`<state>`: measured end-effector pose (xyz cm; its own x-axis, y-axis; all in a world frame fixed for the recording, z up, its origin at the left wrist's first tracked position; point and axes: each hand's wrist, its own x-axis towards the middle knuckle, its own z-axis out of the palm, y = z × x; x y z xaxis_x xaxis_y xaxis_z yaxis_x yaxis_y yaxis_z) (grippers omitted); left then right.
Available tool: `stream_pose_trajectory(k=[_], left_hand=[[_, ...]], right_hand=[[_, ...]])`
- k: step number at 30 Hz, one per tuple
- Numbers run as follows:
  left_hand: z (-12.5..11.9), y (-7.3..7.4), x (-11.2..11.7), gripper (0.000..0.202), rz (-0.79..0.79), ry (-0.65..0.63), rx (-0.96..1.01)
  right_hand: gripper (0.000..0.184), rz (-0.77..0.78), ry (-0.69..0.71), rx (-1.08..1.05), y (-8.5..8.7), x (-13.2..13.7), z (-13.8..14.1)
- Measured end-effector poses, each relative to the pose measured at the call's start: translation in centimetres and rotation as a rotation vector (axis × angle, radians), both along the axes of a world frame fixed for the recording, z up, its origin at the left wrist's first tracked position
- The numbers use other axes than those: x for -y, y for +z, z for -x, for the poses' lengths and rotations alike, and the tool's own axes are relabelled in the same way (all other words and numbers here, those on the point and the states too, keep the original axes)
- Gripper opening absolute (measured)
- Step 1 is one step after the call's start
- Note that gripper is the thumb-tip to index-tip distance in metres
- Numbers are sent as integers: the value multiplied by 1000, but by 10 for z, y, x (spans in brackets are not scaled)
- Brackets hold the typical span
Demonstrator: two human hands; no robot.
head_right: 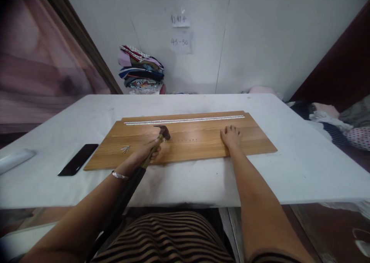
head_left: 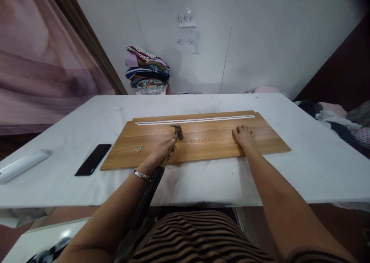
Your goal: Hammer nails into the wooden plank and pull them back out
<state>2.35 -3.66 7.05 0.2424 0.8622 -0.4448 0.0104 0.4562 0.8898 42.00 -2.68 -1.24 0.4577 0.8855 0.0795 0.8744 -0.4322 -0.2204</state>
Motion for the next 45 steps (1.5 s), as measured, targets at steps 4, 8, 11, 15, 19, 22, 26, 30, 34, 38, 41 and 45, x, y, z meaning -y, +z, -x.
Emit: stream_pose_trajectory(k=[4,8,11,15,19,22,26,30,34,38,41,45], left_hand=[[-1,2,1,30,3,-1,-4],[-2,3,1,28,21,12,-48],[-2,3,1,31,9,1,-24],[-1,1,0,33,-2,-2,-14],[-1,0,-1,36,3,2,-45],[-1,1,-1,38,4,-3,-32],[-1,1,-2,36,-1,0,-19],[0,0,-1,35,3,-1,-38],[1,-1,-1,39,-6,-19,-10],[2,-3,-3,37,-2,-16,-21],[2,-4,-4,35,7,-15,-31],[2,-2,-3,35,-3,-22,-1]], right_hand=[[49,3,7,5,0,0,0],[50,11,7,2,0,0,0],[50,8,9,-2,0,0,-1],[49,-10,0,-8,-2,-1,-1],[49,-12,2,-4,-2,-1,-1],[47,-15,7,0,-2,-1,-2],[47,-6,10,-3,-1,-1,-2],[48,-6,-7,-9,-1,-1,-1],[47,-16,-6,-12,-3,-2,-2],[47,-27,0,-8,-6,-3,-4],[48,-31,5,-4,-6,-4,-4],[49,-20,-2,-8,-5,-3,-4]])
